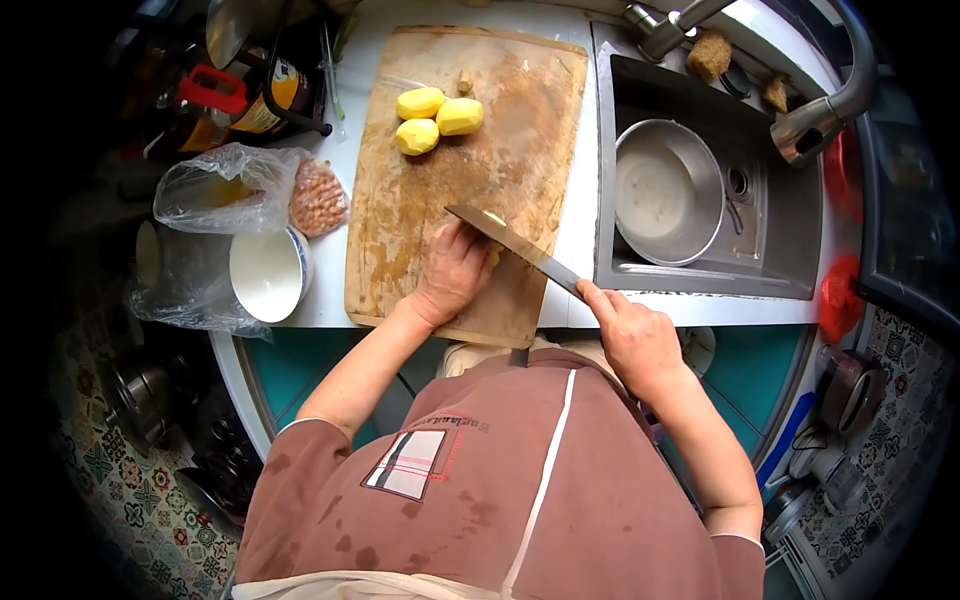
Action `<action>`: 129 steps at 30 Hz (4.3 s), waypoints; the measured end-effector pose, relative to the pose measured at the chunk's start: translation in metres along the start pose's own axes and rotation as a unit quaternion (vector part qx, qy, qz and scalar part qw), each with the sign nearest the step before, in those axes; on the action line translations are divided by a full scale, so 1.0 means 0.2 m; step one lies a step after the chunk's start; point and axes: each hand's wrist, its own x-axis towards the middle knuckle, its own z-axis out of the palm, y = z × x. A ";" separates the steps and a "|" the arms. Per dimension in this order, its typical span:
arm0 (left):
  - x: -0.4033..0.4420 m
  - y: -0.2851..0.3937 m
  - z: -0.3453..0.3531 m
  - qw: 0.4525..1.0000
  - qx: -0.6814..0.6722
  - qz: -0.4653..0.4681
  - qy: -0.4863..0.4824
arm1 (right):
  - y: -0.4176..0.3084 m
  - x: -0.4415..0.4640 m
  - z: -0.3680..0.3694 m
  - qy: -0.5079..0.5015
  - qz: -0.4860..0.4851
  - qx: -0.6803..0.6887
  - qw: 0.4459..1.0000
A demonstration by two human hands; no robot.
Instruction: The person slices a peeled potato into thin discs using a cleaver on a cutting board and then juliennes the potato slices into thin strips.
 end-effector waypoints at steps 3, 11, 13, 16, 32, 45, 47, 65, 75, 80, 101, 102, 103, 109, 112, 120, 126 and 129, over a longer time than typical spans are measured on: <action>0.00 0.00 0.00 1.000 -0.004 0.009 0.007 | 0.03 0.03 0.13 0.012 -0.005 0.016 1.000; -0.01 -0.01 0.02 1.000 -0.008 0.011 0.009 | -0.01 0.01 -0.03 -0.015 0.001 0.043 0.999; -0.01 -0.01 0.02 1.000 -0.001 0.011 0.008 | 0.01 0.01 0.00 -0.018 -0.004 0.038 0.999; 0.00 0.01 0.00 1.000 -0.002 0.005 -0.002 | 0.05 0.05 0.13 0.011 -0.013 0.052 0.998; 0.01 0.00 -0.03 0.999 -0.027 0.011 0.015 | 0.02 0.04 -0.06 -0.032 0.000 0.071 0.997; -0.01 0.04 -0.05 0.998 -0.010 0.008 0.055 | 0.02 0.14 0.15 0.027 -0.014 0.091 0.995; -0.02 0.04 -0.04 0.999 -0.013 -0.008 0.038 | 0.01 0.14 0.14 0.025 -0.018 0.086 0.996; -0.03 0.01 -0.01 0.999 -0.022 -0.011 0.041 | -0.02 0.07 -0.03 -0.024 -0.018 0.050 0.998; -0.01 0.02 -0.03 0.999 -0.022 -0.008 0.045 | -0.01 0.07 0.00 -0.016 -0.013 0.088 0.996; -0.01 0.03 -0.07 0.998 -0.025 0.000 0.052 | 0.01 0.12 0.13 0.010 -0.022 0.097 0.995; -0.05 0.02 -0.06 0.998 -0.040 -0.022 0.052 | -0.05 0.01 -0.09 -0.009 -0.035 0.037 0.999; -0.05 0.02 -0.05 0.998 -0.040 -0.021 0.051 | -0.04 0.02 -0.05 -0.005 -0.033 0.038 0.999; -0.06 0.02 -0.05 0.998 -0.039 -0.020 0.050 | -0.03 0.03 0.03 -0.001 -0.030 0.039 0.999; -0.07 0.02 -0.04 0.998 -0.021 -0.020 0.055 | -0.04 0.04 0.00 -0.006 -0.031 0.035 0.999; -0.06 0.02 -0.04 0.998 -0.033 -0.027 0.046 | -0.02 0.04 0.01 -0.008 -0.028 0.052 0.998; -0.05 0.03 -0.07 0.998 -0.030 -0.023 0.047 | -0.04 0.05 -0.02 -0.011 -0.022 0.075 0.997; -0.07 0.03 -0.07 0.998 -0.023 -0.009 0.060 | -0.01 0.12 0.13 0.009 -0.030 0.086 0.996; -0.09 0.03 -0.07 0.998 -0.020 0.010 0.061 | -0.01 0.11 0.14 0.021 -0.032 0.089 0.995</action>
